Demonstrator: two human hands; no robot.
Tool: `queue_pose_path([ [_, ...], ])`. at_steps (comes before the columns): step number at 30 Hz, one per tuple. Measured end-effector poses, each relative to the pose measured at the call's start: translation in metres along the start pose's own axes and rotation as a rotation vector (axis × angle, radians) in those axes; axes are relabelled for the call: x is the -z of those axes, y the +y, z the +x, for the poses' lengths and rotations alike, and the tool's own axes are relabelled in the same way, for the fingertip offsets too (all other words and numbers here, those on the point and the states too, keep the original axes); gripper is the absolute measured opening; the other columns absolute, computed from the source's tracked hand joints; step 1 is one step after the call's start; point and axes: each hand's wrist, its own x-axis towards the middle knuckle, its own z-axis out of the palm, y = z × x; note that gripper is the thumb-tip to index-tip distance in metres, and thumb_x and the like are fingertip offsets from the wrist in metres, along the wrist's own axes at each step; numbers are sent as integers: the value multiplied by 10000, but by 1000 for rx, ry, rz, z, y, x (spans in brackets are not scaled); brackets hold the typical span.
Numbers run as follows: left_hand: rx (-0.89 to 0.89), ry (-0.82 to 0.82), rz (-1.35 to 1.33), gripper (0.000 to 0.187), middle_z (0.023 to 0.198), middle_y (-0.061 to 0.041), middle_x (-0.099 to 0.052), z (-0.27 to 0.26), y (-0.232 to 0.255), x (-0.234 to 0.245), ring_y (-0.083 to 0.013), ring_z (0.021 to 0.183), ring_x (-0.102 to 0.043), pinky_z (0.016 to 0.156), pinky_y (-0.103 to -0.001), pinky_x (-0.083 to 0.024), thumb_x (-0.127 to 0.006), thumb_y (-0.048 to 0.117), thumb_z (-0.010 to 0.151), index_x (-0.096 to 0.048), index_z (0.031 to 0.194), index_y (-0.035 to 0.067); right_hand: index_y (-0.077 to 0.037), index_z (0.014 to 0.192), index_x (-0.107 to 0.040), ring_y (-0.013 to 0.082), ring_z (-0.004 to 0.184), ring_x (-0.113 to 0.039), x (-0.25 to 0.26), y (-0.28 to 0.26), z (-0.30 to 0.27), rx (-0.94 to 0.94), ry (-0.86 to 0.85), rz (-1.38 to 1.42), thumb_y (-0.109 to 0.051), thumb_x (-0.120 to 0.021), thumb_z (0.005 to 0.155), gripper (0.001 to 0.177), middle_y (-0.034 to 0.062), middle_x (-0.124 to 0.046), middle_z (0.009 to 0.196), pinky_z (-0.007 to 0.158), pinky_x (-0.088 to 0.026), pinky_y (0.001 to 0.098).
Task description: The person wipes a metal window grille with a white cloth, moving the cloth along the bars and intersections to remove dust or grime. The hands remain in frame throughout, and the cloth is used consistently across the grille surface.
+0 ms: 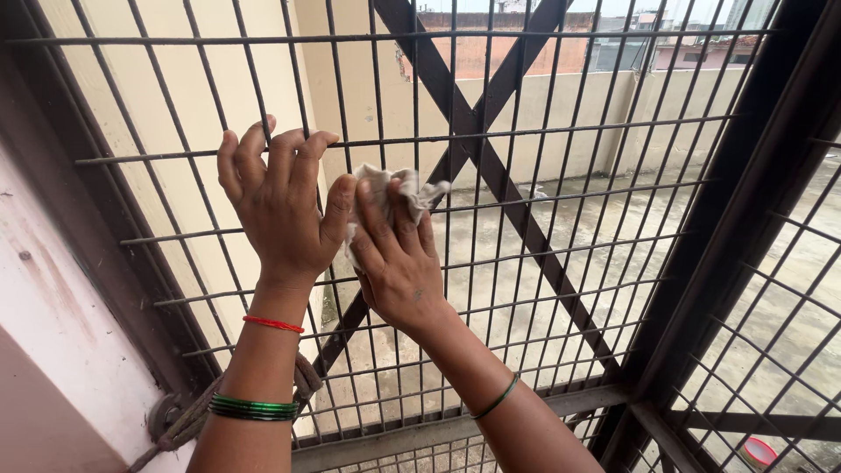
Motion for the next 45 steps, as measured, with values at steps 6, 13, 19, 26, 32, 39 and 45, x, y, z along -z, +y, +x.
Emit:
queue_pose_path([
  [6, 41, 5, -11, 573, 1143, -62, -633, 2, 5, -2, -317, 1361, -477, 1263, -544, -162, -297, 557, 1156, -685, 1268, 151, -128, 1632, -328, 293, 1610, -72, 33, 90, -15, -207, 3, -157, -242, -386, 1179, 470, 111, -231, 1719, 1350, -30, 531],
  [13, 19, 28, 62, 561, 1145, -65, -632, -1, 2, -8, -317, 1360, -479, 1260, -539, -179, -320, 566, 1152, -679, 1245, 144, -90, 1606, -343, 333, 1610, -54, 16, 72, -7, -368, 231, -3, -271, -261, 1150, 497, 191, -178, 1705, 1337, -28, 543],
  [19, 11, 12, 13, 525, 1167, -60, -636, 0, 3, -1, -317, 1378, -476, 1263, -538, -166, -308, 512, 1170, -673, 1267, 147, -91, 1584, -359, 330, 1601, -69, 0, -24, -13, 30, -40, -8, -247, -381, 1131, 480, 132, -179, 1699, 1321, -30, 520],
  [26, 18, 32, 28, 518, 1149, -63, -641, -1, 2, -8, -317, 1373, -474, 1268, -540, -150, -317, 509, 1182, -681, 1258, 148, -31, 1596, -332, 323, 1599, -112, 31, 84, -29, -281, 102, -87, -239, -337, 1149, 493, 185, -204, 1696, 1339, -76, 520],
  [32, 13, 48, 43, 547, 1150, -63, -642, -3, 1, -12, -318, 1376, -477, 1273, -538, -149, -314, 545, 1166, -676, 1247, 144, -71, 1575, -402, 343, 1608, -97, 11, 55, -16, -321, 251, -33, -202, -323, 1137, 464, 187, -227, 1694, 1347, -116, 541],
  [39, -35, -6, 19, 553, 1199, -68, -646, 1, -3, 5, -321, 1369, -486, 1253, -538, -187, -296, 521, 1175, -678, 1294, 140, -42, 1417, -512, 368, 1614, -104, -15, -50, -46, 127, -182, 132, -213, -448, 1094, 371, 147, -238, 1689, 1316, -51, 530],
  [45, -21, 7, 21, 539, 1164, -60, -645, 2, -3, 5, -320, 1347, -505, 1249, -531, -215, -297, 519, 1175, -683, 1278, 157, -39, 1570, -334, 302, 1586, -66, 11, 46, -86, -163, 31, -75, -230, -368, 1112, 497, 167, -175, 1693, 1322, -43, 506],
])
